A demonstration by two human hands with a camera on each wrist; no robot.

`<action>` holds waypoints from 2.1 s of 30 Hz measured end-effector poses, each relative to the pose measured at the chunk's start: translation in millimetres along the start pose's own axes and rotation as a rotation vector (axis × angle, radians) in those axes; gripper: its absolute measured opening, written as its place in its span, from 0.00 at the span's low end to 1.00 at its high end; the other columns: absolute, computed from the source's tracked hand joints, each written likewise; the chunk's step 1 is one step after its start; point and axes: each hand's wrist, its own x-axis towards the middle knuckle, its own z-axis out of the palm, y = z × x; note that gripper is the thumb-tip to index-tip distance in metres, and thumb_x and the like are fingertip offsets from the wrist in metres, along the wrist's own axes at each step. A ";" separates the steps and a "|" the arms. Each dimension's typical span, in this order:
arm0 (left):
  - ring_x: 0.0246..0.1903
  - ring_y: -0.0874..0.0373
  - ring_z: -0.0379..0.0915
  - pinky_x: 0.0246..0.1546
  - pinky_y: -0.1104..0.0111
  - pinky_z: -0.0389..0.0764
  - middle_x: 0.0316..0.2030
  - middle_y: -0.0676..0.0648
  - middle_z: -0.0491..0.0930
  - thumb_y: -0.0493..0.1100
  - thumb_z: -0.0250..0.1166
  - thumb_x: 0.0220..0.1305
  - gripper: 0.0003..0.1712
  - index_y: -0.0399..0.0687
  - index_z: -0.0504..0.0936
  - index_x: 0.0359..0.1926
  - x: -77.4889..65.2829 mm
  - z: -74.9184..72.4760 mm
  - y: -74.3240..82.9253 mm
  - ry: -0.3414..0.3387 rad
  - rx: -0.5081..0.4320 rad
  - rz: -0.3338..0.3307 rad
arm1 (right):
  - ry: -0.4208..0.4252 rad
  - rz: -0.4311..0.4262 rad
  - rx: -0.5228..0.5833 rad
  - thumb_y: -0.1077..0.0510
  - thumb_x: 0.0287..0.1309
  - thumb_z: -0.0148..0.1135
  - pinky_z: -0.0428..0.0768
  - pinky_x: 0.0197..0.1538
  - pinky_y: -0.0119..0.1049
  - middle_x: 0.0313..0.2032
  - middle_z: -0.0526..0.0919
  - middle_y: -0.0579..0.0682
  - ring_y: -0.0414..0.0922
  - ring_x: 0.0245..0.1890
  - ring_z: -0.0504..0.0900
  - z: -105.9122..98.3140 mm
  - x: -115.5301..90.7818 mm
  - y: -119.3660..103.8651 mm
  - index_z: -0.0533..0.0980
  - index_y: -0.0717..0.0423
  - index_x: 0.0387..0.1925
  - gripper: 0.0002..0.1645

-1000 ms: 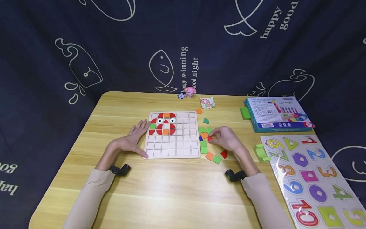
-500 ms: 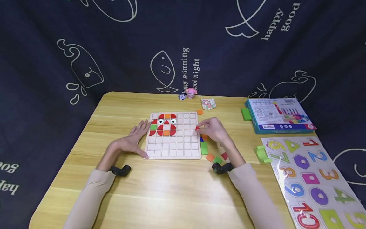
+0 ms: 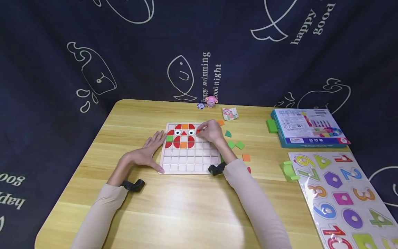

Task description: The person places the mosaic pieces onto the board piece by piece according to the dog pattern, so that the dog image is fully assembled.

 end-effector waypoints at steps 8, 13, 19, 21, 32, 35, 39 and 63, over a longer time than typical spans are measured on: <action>0.75 0.48 0.10 0.75 0.48 0.24 0.75 0.44 0.18 0.69 0.78 0.30 0.86 0.50 0.27 0.76 0.8 1.7 -0.6 -0.003 -0.015 0.002 | 0.037 0.009 0.027 0.56 0.43 0.78 0.55 0.21 0.31 0.37 0.88 0.56 0.40 0.20 0.58 -4.8 -0.3 5.9 0.88 0.55 0.33 0.12; 0.75 0.48 0.10 0.75 0.48 0.24 0.75 0.44 0.17 0.70 0.78 0.30 0.86 0.51 0.26 0.76 1.0 1.9 0.2 -0.006 -0.010 0.000 | 0.011 0.045 0.081 0.58 0.41 0.79 0.62 0.25 0.32 0.42 0.89 0.53 0.42 0.27 0.70 -5.3 3.5 5.9 0.88 0.55 0.33 0.13; 0.75 0.47 0.11 0.75 0.48 0.25 0.75 0.44 0.18 0.68 0.79 0.30 0.86 0.50 0.26 0.76 0.4 0.6 2.3 -0.009 -0.006 -0.009 | -0.065 0.073 0.115 0.60 0.41 0.78 0.75 0.62 0.43 0.49 0.86 0.51 0.48 0.59 0.76 -8.9 5.5 6.7 0.87 0.57 0.37 0.17; 0.75 0.46 0.11 0.75 0.47 0.25 0.75 0.43 0.18 0.68 0.79 0.31 0.86 0.49 0.27 0.76 0.4 0.1 2.7 -0.008 -0.008 -0.006 | -0.078 0.076 0.105 0.58 0.40 0.79 0.77 0.58 0.40 0.44 0.87 0.49 0.45 0.52 0.78 -12.9 3.5 7.5 0.86 0.54 0.39 0.18; 0.75 0.48 0.10 0.75 0.48 0.26 0.75 0.45 0.17 0.72 0.77 0.30 0.86 0.51 0.26 0.76 1.6 1.8 -0.1 -0.011 0.014 -0.007 | 0.028 0.122 0.024 0.54 0.52 0.71 0.56 0.16 0.32 0.12 0.57 0.41 0.39 0.12 0.54 -84.9 -69.7 45.0 0.81 0.54 0.51 0.23; 0.75 0.47 0.10 0.75 0.48 0.26 0.75 0.44 0.17 0.72 0.77 0.30 0.86 0.50 0.26 0.76 2.3 2.0 -0.5 -0.007 0.013 -0.001 | 0.070 0.195 -0.030 0.54 0.51 0.72 0.58 0.18 0.32 0.13 0.58 0.41 0.40 0.14 0.56 -97.9 -87.3 63.5 0.80 0.55 0.52 0.25; 0.75 0.47 0.10 0.75 0.48 0.26 0.75 0.44 0.18 0.72 0.76 0.31 0.86 0.51 0.26 0.76 1.5 0.4 -1.3 -0.007 0.019 -0.005 | 0.067 0.265 -0.043 0.54 0.50 0.73 0.61 0.24 0.32 0.16 0.59 0.39 0.39 0.18 0.58 -101.8 -92.1 79.5 0.79 0.53 0.52 0.26; 0.75 0.46 0.11 0.75 0.47 0.26 0.75 0.43 0.17 0.71 0.76 0.32 0.85 0.49 0.26 0.76 -3.0 4.0 0.5 -0.015 0.030 0.002 | -0.098 -0.053 -0.032 0.57 0.54 0.70 0.60 0.23 0.30 0.13 0.53 0.43 0.42 0.14 0.53 -47.7 -58.5 31.2 0.84 0.54 0.44 0.14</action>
